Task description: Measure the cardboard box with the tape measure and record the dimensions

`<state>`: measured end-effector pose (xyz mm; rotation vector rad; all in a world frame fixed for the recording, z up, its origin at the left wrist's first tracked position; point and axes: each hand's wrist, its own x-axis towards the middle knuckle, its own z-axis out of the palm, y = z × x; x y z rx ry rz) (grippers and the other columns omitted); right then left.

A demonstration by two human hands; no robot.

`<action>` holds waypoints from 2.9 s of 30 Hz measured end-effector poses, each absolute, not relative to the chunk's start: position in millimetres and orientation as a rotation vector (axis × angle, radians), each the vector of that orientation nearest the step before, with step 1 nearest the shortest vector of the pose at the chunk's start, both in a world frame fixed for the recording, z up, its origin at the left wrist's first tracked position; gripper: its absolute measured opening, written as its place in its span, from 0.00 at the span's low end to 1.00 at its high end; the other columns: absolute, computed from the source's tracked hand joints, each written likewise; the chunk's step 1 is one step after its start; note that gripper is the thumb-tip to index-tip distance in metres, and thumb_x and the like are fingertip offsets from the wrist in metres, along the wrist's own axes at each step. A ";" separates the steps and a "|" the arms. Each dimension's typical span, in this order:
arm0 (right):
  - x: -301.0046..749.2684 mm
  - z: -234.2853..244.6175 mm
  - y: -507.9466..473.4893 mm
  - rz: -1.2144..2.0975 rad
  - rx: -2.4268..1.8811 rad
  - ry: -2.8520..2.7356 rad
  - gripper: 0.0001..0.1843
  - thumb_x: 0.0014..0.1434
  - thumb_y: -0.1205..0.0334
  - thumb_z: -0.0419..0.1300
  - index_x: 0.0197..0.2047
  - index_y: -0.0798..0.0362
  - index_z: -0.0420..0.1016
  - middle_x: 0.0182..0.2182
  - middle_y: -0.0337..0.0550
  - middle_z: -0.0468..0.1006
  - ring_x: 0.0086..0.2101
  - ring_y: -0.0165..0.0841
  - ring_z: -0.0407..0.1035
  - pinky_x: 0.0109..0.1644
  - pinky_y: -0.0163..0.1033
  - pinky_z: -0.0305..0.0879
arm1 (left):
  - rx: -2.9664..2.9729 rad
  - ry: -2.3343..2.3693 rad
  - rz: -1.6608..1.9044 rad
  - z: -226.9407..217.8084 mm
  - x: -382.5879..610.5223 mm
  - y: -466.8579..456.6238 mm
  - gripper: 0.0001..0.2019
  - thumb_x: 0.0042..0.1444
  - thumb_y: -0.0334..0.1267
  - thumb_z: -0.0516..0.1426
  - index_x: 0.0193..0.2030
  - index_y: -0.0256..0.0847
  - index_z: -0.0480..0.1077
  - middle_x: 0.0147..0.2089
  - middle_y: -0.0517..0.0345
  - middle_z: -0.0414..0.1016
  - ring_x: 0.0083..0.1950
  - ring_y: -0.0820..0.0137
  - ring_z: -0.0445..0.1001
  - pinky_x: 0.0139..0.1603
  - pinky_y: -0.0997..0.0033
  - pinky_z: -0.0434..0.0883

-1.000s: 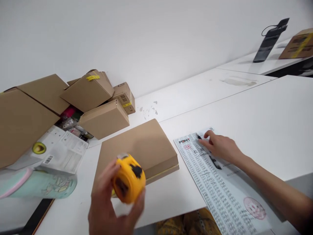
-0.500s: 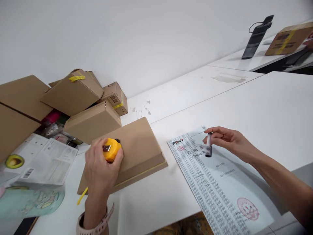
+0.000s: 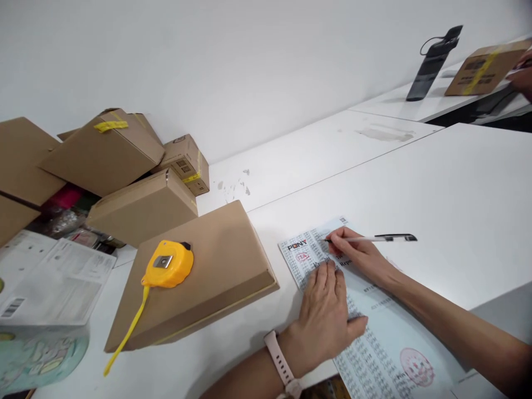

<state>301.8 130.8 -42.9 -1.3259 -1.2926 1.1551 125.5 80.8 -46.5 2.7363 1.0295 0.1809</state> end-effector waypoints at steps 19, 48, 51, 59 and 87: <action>299.2 -47.5 127.0 0.886 -1.537 -1.417 0.15 0.59 0.56 0.61 0.26 0.47 0.59 0.21 0.31 0.58 0.23 0.29 0.52 0.26 0.37 0.52 | 2.908 1.029 0.276 -52.8 126.6 84.7 0.39 0.68 0.59 0.47 0.68 0.20 0.61 0.69 0.27 0.66 0.71 0.46 0.63 0.68 0.50 0.66; 300.3 -51.3 127.7 0.872 -1.508 -1.450 0.17 0.58 0.55 0.61 0.25 0.47 0.58 0.21 0.32 0.57 0.24 0.30 0.52 0.26 0.38 0.51 | 2.942 1.031 0.286 -52.1 125.7 84.7 0.39 0.68 0.59 0.47 0.69 0.20 0.60 0.69 0.28 0.65 0.71 0.47 0.62 0.68 0.52 0.64; 300.4 -50.6 128.0 0.867 -1.504 -1.443 0.17 0.59 0.54 0.61 0.25 0.47 0.58 0.21 0.32 0.57 0.24 0.30 0.52 0.26 0.38 0.51 | 2.974 1.036 0.305 -51.9 125.7 84.4 0.39 0.68 0.59 0.47 0.67 0.21 0.62 0.69 0.29 0.67 0.70 0.48 0.64 0.67 0.52 0.65; 301.5 -54.2 127.7 0.820 -1.524 -1.450 0.16 0.59 0.54 0.60 0.25 0.47 0.58 0.21 0.32 0.58 0.24 0.30 0.52 0.27 0.39 0.51 | 3.051 1.073 0.374 -53.4 124.6 83.7 0.37 0.68 0.60 0.45 0.66 0.24 0.65 0.67 0.33 0.69 0.69 0.50 0.67 0.67 0.55 0.66; 307.4 -50.7 126.7 0.953 -1.479 -1.366 0.16 0.63 0.49 0.61 0.30 0.48 0.64 0.24 0.34 0.63 0.25 0.30 0.56 0.28 0.38 0.56 | 3.029 1.058 0.301 -52.2 124.6 83.9 0.38 0.68 0.59 0.45 0.68 0.22 0.62 0.69 0.31 0.67 0.70 0.49 0.64 0.68 0.54 0.64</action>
